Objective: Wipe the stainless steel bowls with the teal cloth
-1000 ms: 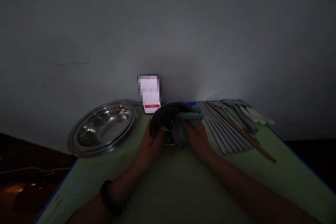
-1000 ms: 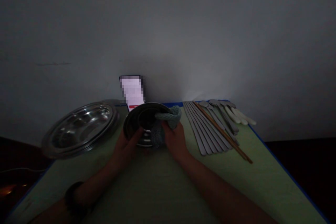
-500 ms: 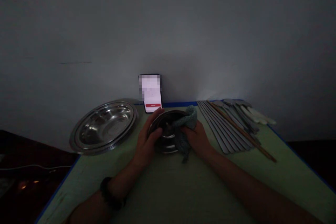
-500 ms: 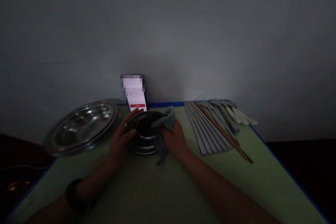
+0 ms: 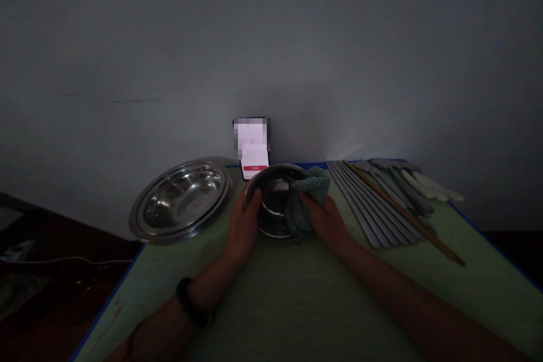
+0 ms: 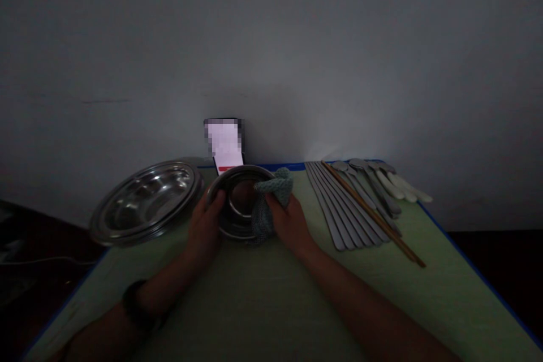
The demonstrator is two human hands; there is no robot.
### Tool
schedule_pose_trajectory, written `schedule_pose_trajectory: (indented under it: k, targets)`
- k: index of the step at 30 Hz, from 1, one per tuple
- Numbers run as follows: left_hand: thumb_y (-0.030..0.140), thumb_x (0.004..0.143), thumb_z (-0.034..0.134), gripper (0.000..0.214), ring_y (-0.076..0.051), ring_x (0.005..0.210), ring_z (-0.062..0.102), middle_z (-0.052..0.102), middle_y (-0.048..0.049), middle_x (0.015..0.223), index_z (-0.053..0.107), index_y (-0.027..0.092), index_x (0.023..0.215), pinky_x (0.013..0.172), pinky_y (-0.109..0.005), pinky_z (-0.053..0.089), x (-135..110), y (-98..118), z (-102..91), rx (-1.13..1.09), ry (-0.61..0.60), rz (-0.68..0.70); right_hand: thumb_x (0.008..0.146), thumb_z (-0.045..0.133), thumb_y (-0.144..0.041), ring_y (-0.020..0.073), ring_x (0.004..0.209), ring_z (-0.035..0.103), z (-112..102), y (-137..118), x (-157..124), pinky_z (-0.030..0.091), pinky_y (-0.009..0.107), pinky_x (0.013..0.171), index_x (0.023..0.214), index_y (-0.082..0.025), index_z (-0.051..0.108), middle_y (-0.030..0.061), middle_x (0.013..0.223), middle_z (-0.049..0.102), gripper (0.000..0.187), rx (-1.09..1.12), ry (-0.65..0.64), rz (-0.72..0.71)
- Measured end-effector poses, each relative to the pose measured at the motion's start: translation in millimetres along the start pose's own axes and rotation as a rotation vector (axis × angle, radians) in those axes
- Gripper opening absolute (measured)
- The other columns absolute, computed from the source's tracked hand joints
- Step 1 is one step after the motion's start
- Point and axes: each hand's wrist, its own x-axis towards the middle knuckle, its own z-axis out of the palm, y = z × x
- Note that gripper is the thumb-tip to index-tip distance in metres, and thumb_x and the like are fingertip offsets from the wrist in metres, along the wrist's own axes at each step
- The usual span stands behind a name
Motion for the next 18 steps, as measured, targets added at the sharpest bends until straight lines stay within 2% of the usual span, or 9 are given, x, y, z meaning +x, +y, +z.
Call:
schedule_pose_trajectory:
  k: [4, 7, 11, 14, 18]
  targets:
    - [0.048, 0.092, 0.042, 0.041, -0.023, 0.118, 0.056, 0.066, -0.0034, 0.121, 0.063, 0.024, 0.119, 0.105, -0.041, 0.040, -3.0, 1.1, -0.6, 0.049, -0.078, 0.123, 0.080, 0.057, -0.043, 0.0247, 0.102, 0.063, 0.6, 4.6, 0.4, 0.045, 0.045, 0.095, 0.093, -0.024, 0.068, 0.0044, 0.101, 0.071, 0.026, -0.007, 0.030, -0.063]
    - [0.042, 0.097, 0.032, 0.043, -0.021, 0.123, 0.052, 0.060, -0.0042, 0.131, 0.058, 0.024, 0.126, 0.106, -0.040, 0.039, -6.7, 5.3, -3.2, 0.122, -0.183, 0.229, 0.077, 0.059, -0.041, 0.0248, 0.099, 0.064, -0.6, 6.1, -0.2, 0.046, 0.046, 0.093, 0.093, -0.021, 0.068, 0.0066, 0.101, 0.071, 0.026, -0.014, 0.073, -0.075]
    - [0.033, 0.097, 0.038, 0.038, -0.022, 0.130, 0.044, 0.048, -0.0029, 0.143, 0.051, 0.030, 0.132, 0.108, -0.043, 0.035, -10.3, 10.8, -7.0, 0.307, -0.386, 0.570, 0.074, 0.061, -0.037, 0.0250, 0.094, 0.066, -6.6, 5.8, -0.1, 0.050, 0.043, 0.087, 0.091, -0.019, 0.067, 0.0090, 0.099, 0.072, 0.025, -0.007, 0.054, -0.038]
    - [0.028, 0.095, 0.043, 0.040, -0.025, 0.133, 0.038, 0.043, -0.0044, 0.147, 0.049, 0.029, 0.134, 0.106, -0.049, 0.036, -12.4, 12.8, -6.4, 0.404, -0.524, 0.803, 0.073, 0.058, -0.034, 0.0237, 0.083, 0.067, -11.5, 7.9, 1.5, 0.053, 0.039, 0.078, 0.084, -0.020, 0.066, 0.0078, 0.089, 0.073, 0.020, -0.024, 0.017, -0.063]
    - [0.023, 0.092, 0.049, 0.042, -0.027, 0.134, 0.035, 0.043, -0.0057, 0.146, 0.050, 0.028, 0.133, 0.104, -0.051, 0.039, -14.3, 13.9, -3.6, 0.454, -0.578, 0.887, 0.072, 0.055, -0.032, 0.0218, 0.073, 0.065, -12.7, 14.6, 4.3, 0.054, 0.035, 0.069, 0.076, -0.023, 0.063, 0.0059, 0.079, 0.072, 0.013, -0.062, 0.022, -0.124]
